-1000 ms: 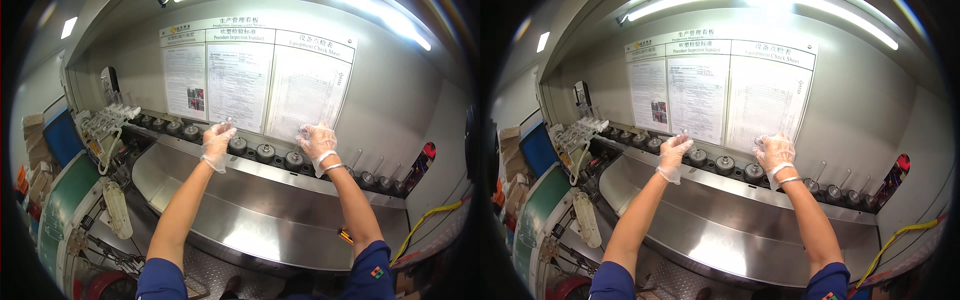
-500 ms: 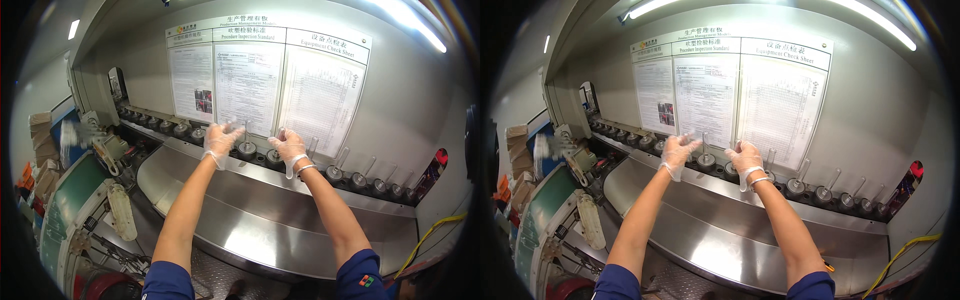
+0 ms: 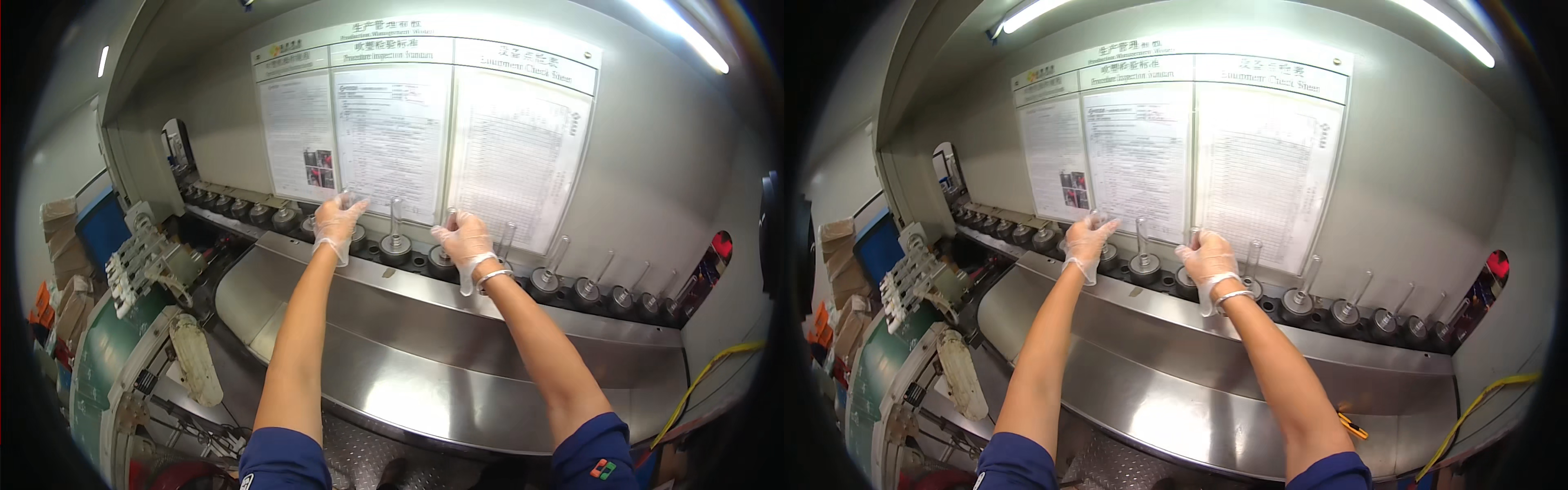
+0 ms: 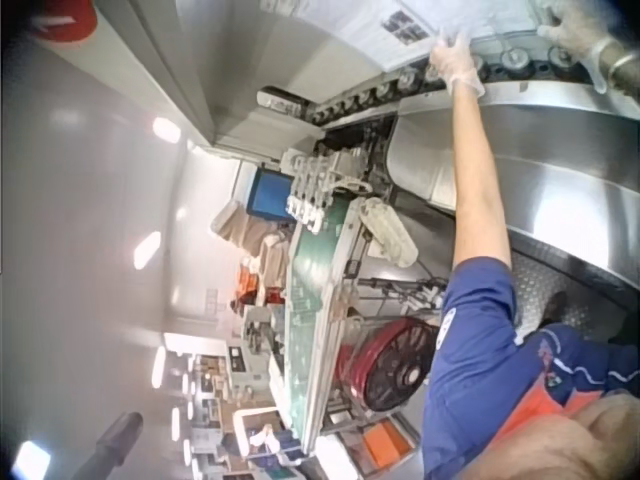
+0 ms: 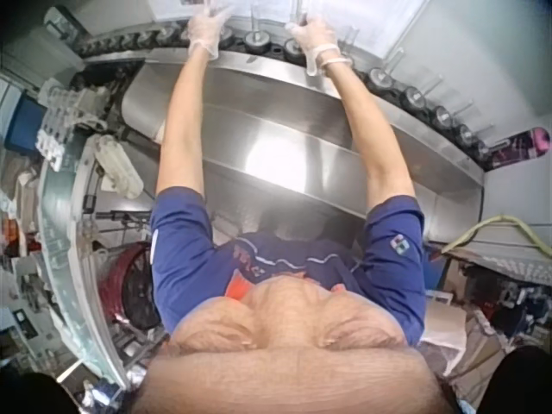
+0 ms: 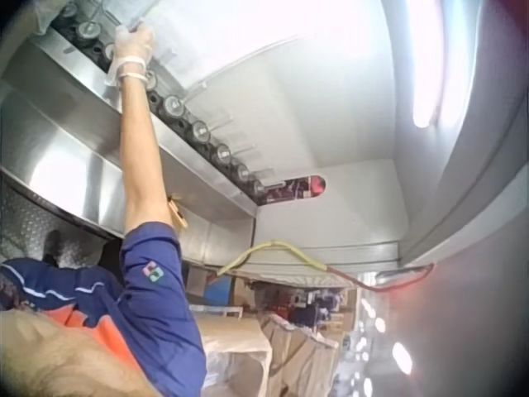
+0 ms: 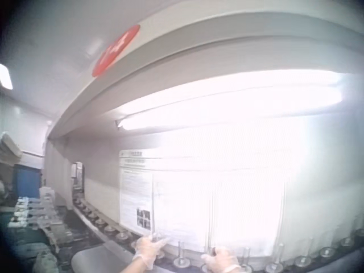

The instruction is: The person takes plastic bottle preforms from a box and places them into holders along the machine track by hand.

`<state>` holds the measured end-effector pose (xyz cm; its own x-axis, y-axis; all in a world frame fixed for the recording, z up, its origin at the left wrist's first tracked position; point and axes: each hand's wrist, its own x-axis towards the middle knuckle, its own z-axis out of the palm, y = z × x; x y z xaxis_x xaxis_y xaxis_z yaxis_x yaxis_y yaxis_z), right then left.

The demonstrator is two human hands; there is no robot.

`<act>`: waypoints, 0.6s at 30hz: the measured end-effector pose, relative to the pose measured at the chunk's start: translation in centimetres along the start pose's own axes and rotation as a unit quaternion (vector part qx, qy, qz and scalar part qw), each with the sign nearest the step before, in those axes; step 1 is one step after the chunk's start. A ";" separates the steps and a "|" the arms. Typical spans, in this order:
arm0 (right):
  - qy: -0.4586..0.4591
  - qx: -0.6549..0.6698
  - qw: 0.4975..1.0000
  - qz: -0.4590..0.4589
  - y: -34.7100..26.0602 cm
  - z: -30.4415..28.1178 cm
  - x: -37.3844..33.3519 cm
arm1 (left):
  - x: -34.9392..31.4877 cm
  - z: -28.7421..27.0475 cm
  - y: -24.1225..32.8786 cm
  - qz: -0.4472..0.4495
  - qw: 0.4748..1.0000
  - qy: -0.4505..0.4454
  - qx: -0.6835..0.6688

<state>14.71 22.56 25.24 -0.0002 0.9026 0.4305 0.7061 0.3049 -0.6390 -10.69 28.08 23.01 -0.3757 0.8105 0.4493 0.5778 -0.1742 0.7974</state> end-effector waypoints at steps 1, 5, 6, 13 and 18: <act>0.012 -0.014 1.000 -0.008 0.8 -0.6 0.0 | -0.3 0.8 1.0 0.019 1.000 -0.008 0.007; 0.002 0.020 1.000 -0.006 0.5 -0.2 0.3 | -1.4 -0.2 1.4 0.113 0.983 0.007 0.147; 0.008 -0.021 1.000 -0.005 0.3 -0.4 -0.1 | -2.4 -0.3 1.8 0.052 0.996 -0.050 0.055; 0.067 0.014 0.991 -0.117 -0.9 -4.8 -8.6 | -4.8 -3.2 0.9 0.162 0.986 0.029 -0.004; 0.174 -0.017 0.956 -0.237 2.8 -15.3 -26.0 | -10.2 -2.5 0.5 0.164 0.969 -0.056 -0.178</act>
<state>27.53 -4.73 22.01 -0.0955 0.5076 0.8563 0.7080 0.6393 -0.3000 -8.40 18.32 19.88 -0.1219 0.7317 0.6706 0.3591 -0.5973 0.7171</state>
